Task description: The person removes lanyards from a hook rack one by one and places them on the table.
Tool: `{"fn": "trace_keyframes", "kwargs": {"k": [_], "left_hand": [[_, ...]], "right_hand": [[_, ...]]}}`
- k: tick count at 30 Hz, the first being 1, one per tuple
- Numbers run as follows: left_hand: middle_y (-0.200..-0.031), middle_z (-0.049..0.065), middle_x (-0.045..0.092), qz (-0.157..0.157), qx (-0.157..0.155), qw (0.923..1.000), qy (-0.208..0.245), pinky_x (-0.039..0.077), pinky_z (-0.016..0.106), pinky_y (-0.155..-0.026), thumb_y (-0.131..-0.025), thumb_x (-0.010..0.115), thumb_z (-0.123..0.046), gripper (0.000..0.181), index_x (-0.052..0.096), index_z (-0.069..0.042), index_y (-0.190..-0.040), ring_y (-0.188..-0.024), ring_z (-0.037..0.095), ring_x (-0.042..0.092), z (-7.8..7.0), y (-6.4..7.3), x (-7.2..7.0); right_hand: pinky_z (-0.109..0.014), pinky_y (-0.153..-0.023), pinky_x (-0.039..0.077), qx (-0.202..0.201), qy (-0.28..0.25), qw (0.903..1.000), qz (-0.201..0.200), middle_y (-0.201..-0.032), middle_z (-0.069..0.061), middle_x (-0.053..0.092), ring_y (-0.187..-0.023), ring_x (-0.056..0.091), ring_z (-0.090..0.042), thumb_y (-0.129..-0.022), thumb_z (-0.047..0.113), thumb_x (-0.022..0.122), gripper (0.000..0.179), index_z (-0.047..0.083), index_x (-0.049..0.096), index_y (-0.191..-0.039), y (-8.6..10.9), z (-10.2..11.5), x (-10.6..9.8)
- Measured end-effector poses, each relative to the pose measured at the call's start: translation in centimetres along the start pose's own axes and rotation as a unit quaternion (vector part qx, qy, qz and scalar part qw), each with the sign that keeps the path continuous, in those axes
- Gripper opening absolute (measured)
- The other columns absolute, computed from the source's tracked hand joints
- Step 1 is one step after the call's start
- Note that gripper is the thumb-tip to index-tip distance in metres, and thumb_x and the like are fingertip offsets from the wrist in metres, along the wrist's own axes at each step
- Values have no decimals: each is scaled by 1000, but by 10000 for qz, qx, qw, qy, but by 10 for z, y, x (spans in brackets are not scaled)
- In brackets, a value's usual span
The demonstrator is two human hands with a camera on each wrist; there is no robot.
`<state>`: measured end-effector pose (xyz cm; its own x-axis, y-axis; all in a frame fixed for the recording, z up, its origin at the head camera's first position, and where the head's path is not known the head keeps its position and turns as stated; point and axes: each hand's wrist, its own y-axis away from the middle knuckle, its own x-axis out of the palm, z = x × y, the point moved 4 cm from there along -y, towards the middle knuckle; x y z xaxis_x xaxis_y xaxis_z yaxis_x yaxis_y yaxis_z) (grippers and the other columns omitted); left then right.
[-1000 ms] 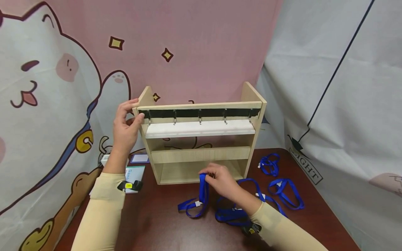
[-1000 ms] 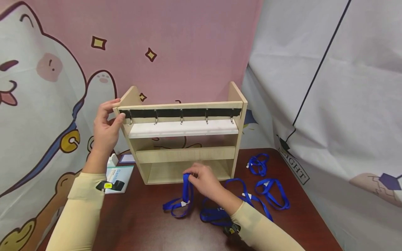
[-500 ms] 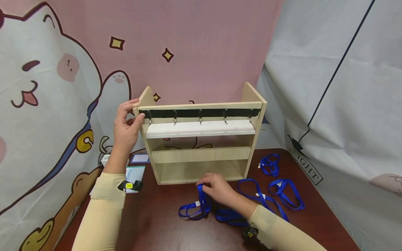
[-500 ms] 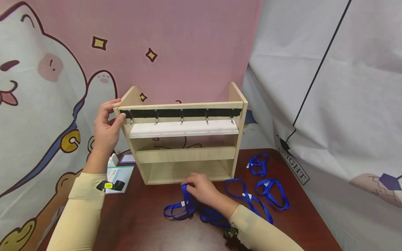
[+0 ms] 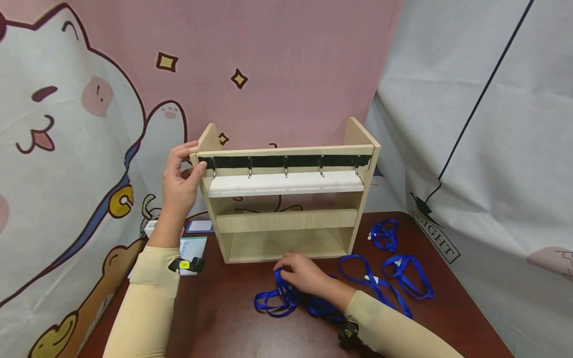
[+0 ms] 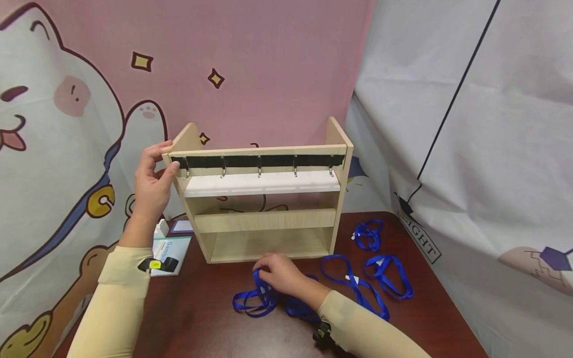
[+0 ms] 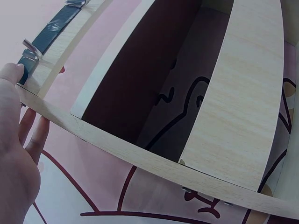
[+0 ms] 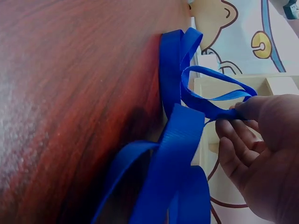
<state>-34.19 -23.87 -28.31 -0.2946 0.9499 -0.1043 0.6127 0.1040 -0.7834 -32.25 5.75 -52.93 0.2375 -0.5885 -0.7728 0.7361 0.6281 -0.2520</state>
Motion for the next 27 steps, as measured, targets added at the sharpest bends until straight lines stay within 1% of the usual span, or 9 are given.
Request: {"fn": "trace_keyframes", "kwargs": {"k": [2, 5, 8, 10, 15, 18, 21, 24, 27], "left_hand": [[-157, 11, 57, -1, 14, 10000, 20, 49, 27, -93, -106, 67, 1, 35, 61, 6, -140, -127, 14, 54, 0, 0, 0], [-157, 11, 57, 0, 17, 10000, 47, 50, 27, -93, -106, 67, 1, 34, 61, 7, -139, -127, 14, 54, 0, 0, 1], [-157, 11, 57, 7, 25, 10000, 78, 50, 28, -92, -106, 67, 1, 34, 61, 7, -139, -127, 15, 54, -1, -1, 1], [-156, 11, 57, 9, 38, 10000, 78, 49, 28, -92, -106, 67, 1, 34, 61, 8, -139, -127, 14, 54, -2, -1, 1], [-156, 9, 58, 4, 42, 10000, 39, 49, 27, -93, -106, 67, 1, 35, 61, 7, -140, -127, 14, 54, -2, -2, 1], [-157, 9, 57, 1, 43, 10000, 11, 49, 27, -93, -106, 67, 1, 35, 61, 6, -140, -127, 15, 53, 0, -2, 1], [-158, 10, 57, -7, 60, 10000, -36, 49, 27, -94, -106, 67, 1, 35, 61, 5, -141, -127, 15, 54, 7, -2, 0], [-158, 10, 56, -19, 67, 10000, -50, 49, 27, -94, -106, 67, 1, 36, 62, 4, -142, -127, 16, 54, 17, -3, -1], [-159, 10, 56, -17, 81, 9999, -69, 49, 27, -94, -106, 68, 1, 37, 62, 3, -143, -128, 16, 54, 26, -3, -3]], "right_hand": [[-32, -94, 58, 7, -18, 10000, 91, -113, 5, 78, -110, 70, -13, -103, 7, 74, 17, 11, 85, -115, -1, 0, 2], [-28, -85, 58, 65, -132, 9996, 239, -111, 3, 76, -94, 70, -7, -104, 10, 76, 14, 9, 84, -115, 0, 0, 5], [-25, -78, 56, 118, -224, 9992, 310, -108, 1, 75, -81, 65, -2, -103, 10, 79, 13, 9, 83, -115, 0, 0, 7], [-25, -78, 55, 103, -182, 9993, 295, -107, 1, 75, -83, 64, -1, -102, 10, 80, 12, 10, 83, -114, 0, 0, 8], [-27, -81, 54, 91, -21, 9997, 219, -106, 5, 75, -91, 64, -4, -101, 12, 81, 12, 13, 83, -112, 1, -1, 8], [-27, -79, 54, 128, -56, 9997, 213, -106, 5, 74, -88, 63, -3, -101, 13, 81, 11, 13, 83, -112, 3, -3, 8], [-26, -77, 54, 180, -121, 9995, 213, -105, 6, 73, -82, 63, -1, -102, 13, 81, 12, 13, 83, -113, 5, -5, 7], [-26, -78, 55, 213, -202, 9994, 173, -104, 8, 72, -77, 63, 2, -102, 15, 80, 12, 13, 83, -114, 9, -6, 4], [-28, -82, 56, 209, -236, 9995, 65, -104, 9, 73, -81, 66, 0, -103, 15, 80, 13, 11, 83, -114, 13, -5, -1]]}}
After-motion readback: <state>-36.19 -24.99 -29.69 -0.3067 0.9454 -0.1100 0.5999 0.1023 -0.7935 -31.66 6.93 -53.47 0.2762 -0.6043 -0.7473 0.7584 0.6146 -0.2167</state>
